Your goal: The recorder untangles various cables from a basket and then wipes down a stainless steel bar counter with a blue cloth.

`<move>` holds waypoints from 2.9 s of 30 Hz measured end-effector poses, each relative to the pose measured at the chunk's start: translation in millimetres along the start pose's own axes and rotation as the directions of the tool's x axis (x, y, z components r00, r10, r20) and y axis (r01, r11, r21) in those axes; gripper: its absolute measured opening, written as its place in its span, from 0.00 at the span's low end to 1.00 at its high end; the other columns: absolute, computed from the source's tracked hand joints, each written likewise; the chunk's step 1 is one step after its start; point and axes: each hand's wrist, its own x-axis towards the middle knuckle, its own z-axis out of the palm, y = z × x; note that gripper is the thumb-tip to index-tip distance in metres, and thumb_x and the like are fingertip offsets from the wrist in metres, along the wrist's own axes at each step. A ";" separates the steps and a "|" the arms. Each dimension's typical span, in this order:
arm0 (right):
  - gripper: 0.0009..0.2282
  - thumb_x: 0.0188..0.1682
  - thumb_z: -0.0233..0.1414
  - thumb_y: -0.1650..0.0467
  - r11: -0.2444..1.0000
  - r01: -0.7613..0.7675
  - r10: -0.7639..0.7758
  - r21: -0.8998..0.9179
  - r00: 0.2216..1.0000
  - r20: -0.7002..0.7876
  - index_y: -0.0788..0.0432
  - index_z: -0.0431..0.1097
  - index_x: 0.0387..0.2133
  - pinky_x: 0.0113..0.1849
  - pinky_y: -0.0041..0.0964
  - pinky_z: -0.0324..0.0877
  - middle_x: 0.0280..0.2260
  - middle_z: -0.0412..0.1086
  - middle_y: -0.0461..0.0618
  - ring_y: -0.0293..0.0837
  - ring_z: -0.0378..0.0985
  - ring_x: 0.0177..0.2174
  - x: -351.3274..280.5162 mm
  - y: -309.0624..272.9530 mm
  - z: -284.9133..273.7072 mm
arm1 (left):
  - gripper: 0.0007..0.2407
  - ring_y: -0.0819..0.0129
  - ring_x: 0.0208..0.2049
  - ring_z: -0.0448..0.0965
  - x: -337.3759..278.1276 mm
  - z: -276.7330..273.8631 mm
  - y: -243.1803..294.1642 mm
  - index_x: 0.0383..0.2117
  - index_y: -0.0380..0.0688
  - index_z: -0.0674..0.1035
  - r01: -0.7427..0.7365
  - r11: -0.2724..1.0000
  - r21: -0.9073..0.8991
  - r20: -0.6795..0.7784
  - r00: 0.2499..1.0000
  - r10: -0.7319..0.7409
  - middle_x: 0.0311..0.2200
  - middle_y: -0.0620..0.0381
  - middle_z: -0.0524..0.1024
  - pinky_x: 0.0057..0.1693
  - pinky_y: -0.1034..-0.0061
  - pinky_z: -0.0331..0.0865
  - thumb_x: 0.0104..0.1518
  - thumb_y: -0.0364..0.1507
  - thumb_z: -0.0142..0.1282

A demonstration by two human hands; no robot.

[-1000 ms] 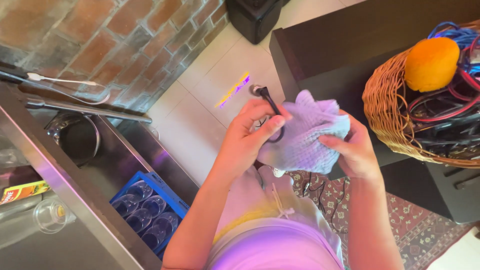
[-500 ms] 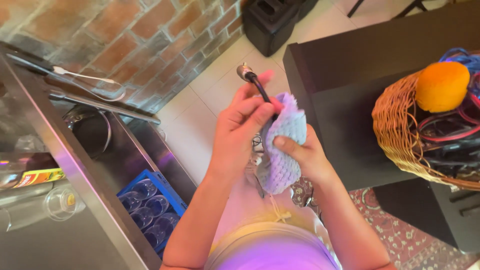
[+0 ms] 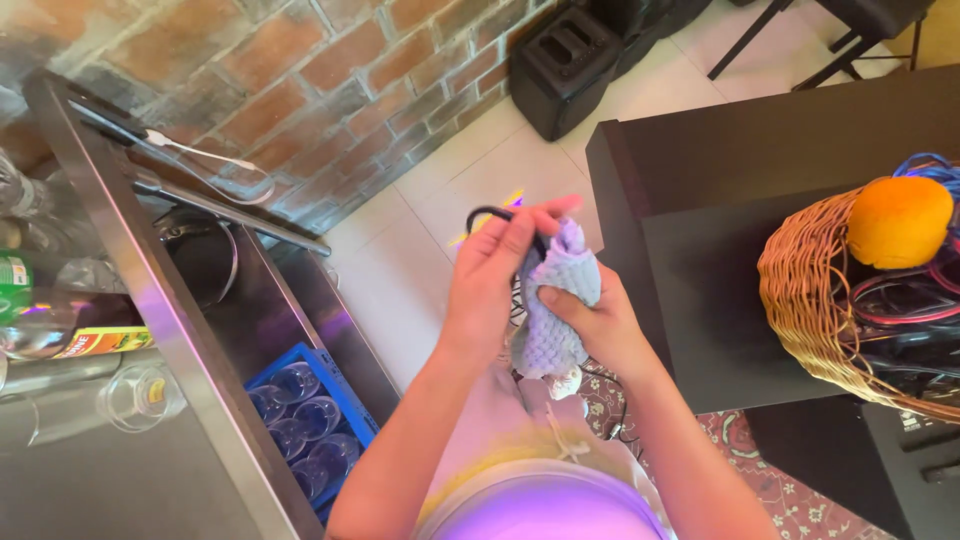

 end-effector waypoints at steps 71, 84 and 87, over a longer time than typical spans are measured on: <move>0.10 0.49 0.58 0.74 0.999 0.019 -0.028 -0.050 0.982 -0.187 0.63 0.72 0.44 0.40 0.33 0.72 0.35 0.75 0.43 0.33 0.75 0.35 -8.6 -14.7 -9.9 | 0.12 0.72 0.53 0.77 26.4 10.4 28.1 0.49 0.33 0.82 -0.035 0.994 0.102 -0.067 0.997 0.042 0.52 0.50 0.80 0.62 0.73 0.68 0.67 0.29 0.53; 0.11 0.50 0.56 0.74 0.993 0.100 -0.113 -0.071 0.969 -0.221 0.61 0.70 0.46 0.43 0.29 0.72 0.38 0.75 0.41 0.31 0.75 0.39 2.3 -5.6 -21.8 | 0.14 0.74 0.52 0.75 18.1 22.5 -20.5 0.54 0.36 0.79 -0.051 0.983 0.174 0.020 0.999 0.048 0.51 0.54 0.78 0.61 0.75 0.66 0.68 0.31 0.53; 0.11 0.51 0.56 0.73 0.996 0.065 -0.079 -0.061 0.963 -0.259 0.62 0.71 0.46 0.43 0.30 0.72 0.39 0.76 0.42 0.32 0.75 0.39 3.9 -7.4 -15.8 | 0.12 0.72 0.44 0.77 25.3 8.3 -39.9 0.51 0.34 0.81 0.092 0.993 0.073 -0.064 0.994 -0.088 0.45 0.52 0.80 0.54 0.73 0.69 0.68 0.28 0.53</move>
